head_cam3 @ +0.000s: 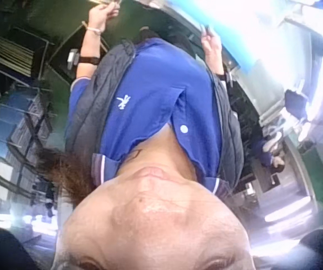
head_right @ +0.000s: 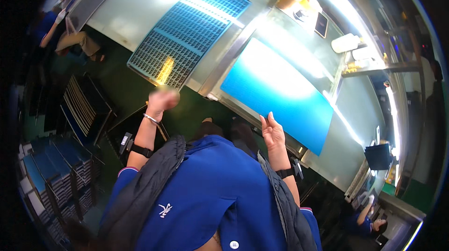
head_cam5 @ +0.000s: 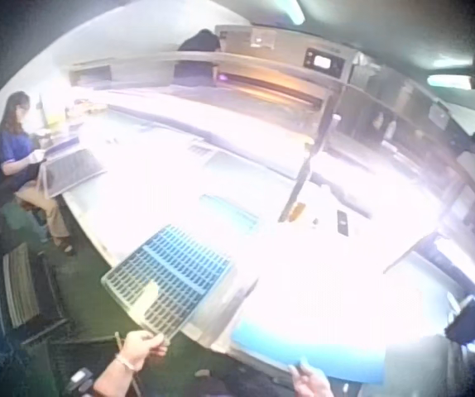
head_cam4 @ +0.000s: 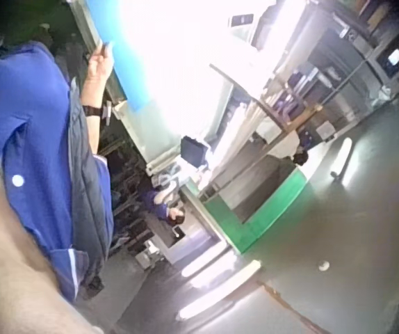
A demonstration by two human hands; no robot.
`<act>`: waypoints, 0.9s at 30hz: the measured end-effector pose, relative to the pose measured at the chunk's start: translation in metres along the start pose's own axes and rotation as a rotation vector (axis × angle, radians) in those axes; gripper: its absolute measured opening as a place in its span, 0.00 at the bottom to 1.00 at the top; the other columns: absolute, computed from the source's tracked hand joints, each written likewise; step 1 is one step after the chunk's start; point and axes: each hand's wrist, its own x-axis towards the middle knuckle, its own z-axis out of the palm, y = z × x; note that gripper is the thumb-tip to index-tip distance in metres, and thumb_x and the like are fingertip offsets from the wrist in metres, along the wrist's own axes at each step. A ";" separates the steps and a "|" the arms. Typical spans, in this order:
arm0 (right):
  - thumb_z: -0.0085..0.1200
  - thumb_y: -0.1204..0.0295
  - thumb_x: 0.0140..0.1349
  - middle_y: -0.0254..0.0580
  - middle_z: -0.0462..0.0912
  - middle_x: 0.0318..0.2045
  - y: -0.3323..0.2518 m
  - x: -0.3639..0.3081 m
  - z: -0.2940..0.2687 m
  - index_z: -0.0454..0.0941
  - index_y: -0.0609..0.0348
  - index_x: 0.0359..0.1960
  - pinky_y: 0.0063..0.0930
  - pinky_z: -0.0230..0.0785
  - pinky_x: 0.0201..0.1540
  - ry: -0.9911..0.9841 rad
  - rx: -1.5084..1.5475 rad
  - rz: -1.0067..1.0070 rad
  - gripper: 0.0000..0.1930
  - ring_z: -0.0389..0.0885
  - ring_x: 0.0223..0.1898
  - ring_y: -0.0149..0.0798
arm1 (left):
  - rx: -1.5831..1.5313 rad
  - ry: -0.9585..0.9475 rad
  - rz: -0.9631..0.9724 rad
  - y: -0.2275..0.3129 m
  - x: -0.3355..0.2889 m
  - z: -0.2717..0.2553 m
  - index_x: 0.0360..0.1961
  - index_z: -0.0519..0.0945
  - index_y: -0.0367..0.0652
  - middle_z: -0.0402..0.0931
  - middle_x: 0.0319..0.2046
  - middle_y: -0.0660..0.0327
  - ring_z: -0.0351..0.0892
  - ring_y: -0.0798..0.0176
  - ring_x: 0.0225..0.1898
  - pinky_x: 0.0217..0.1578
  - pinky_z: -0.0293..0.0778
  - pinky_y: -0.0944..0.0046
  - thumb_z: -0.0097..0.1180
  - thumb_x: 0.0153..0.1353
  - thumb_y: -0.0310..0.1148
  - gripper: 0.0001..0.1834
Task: Picking up thin blue rectangular components and placing them into sorted slots in a storage rack.
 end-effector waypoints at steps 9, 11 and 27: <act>0.55 0.64 0.61 0.52 0.76 0.41 -0.008 -0.029 0.019 0.68 0.70 0.45 0.36 0.76 0.50 -0.064 -0.055 0.221 0.20 0.79 0.44 0.43 | 1.120 0.316 0.912 0.022 -0.027 0.037 0.27 0.78 0.40 0.80 0.29 0.56 0.78 0.55 0.32 0.35 0.73 0.60 0.68 0.44 0.43 0.18; 0.53 0.53 0.60 0.63 0.74 0.46 -0.015 -0.046 0.029 0.63 0.76 0.48 0.41 0.75 0.49 -0.080 -0.104 0.527 0.32 0.78 0.47 0.51 | 1.303 0.177 1.026 0.027 -0.020 0.038 0.46 0.76 0.39 0.69 0.54 0.49 0.68 0.49 0.54 0.56 0.63 0.57 0.69 0.38 0.43 0.33; 0.50 0.62 0.61 0.54 0.65 0.59 0.043 0.166 0.292 0.72 0.59 0.52 0.41 0.58 0.61 -0.995 -1.850 -1.109 0.20 0.63 0.60 0.52 | 1.338 -0.058 1.064 0.021 -0.012 0.022 0.41 0.76 0.40 0.73 0.49 0.49 0.72 0.47 0.52 0.53 0.70 0.54 0.60 0.50 0.29 0.15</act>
